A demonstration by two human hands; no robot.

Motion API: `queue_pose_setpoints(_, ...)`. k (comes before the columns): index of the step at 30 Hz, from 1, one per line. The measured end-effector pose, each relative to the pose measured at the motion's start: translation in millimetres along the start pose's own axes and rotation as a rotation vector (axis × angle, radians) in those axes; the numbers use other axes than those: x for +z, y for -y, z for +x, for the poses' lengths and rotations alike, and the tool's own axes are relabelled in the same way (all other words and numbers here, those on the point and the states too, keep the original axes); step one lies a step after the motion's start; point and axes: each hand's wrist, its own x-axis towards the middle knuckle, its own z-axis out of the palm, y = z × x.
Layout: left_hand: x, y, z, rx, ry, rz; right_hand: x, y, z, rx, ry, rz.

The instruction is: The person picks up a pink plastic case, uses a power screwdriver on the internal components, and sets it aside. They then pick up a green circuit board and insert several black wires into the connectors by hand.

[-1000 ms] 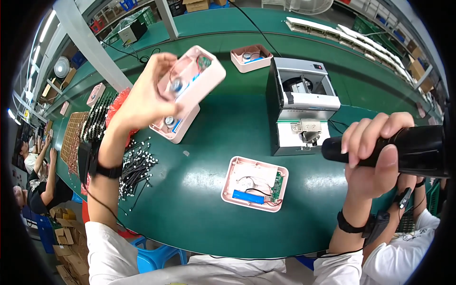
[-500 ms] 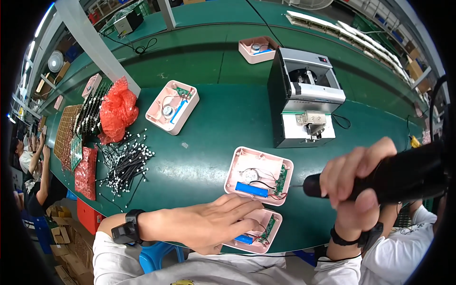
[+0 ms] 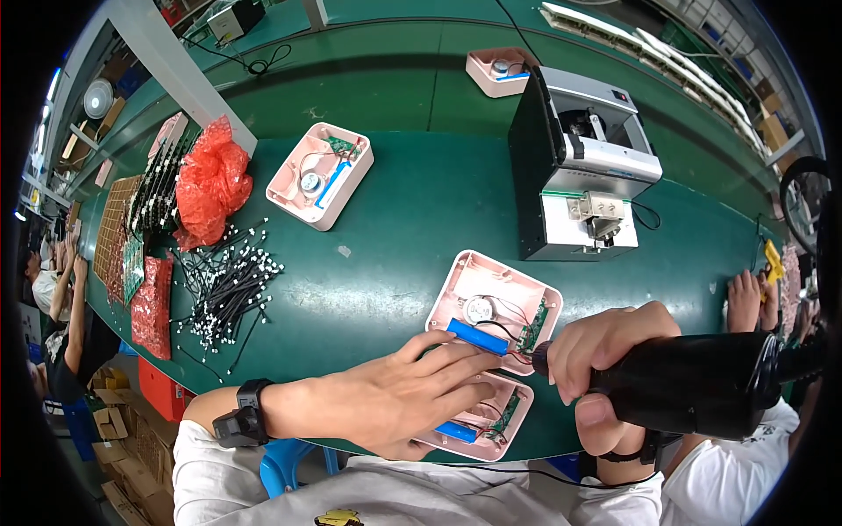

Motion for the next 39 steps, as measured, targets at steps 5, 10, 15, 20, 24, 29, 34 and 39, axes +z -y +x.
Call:
queue_pose_setpoints(5, 7.3, 3.9, -1.5, 0.002, -0.025, -0.035, 1.2, -10.4, -1.9, -0.081, 0.029, 0.053)
queue_pose_setpoints(10, 13.6, 0.6, -0.3, 0.015, -0.086, 0.031, 8.9, -8.6, -4.3, -0.076, -0.047, 0.119)
queue_pose_setpoints(15, 10.9, -1.5, -1.1, -0.019, -0.111, 0.114, -7.3, 14.7, 15.5, -0.137, -0.169, 0.188)
queue_pose_setpoints(20, 9.6, -10.4, 2.6, -0.141, -0.173, 0.217, -60.6, 18.4, 70.6, -0.522, -0.202, -0.096)
queue_pose_setpoints(24, 11.5, -2.1, 4.8, -0.186, -0.25, 0.229, -63.3, -4.0, 84.0, -0.404, -0.229, -0.19)
queue_pose_setpoints(29, 18.4, 4.5, 3.9, -0.184, -0.305, 0.218, -39.2, 9.8, 65.5, -0.273, -0.199, 0.003)
queue_pose_setpoints(34, 18.9, 5.7, 4.4, -0.18, -0.311, 0.209, 7.7, 11.9, 34.4, -0.144, -0.128, 0.143)
queue_pose_setpoints(39, 16.9, 5.8, 7.0, -0.173, -0.318, 0.232, 15.3, -7.5, 27.3, -0.059, -0.121, 0.055)
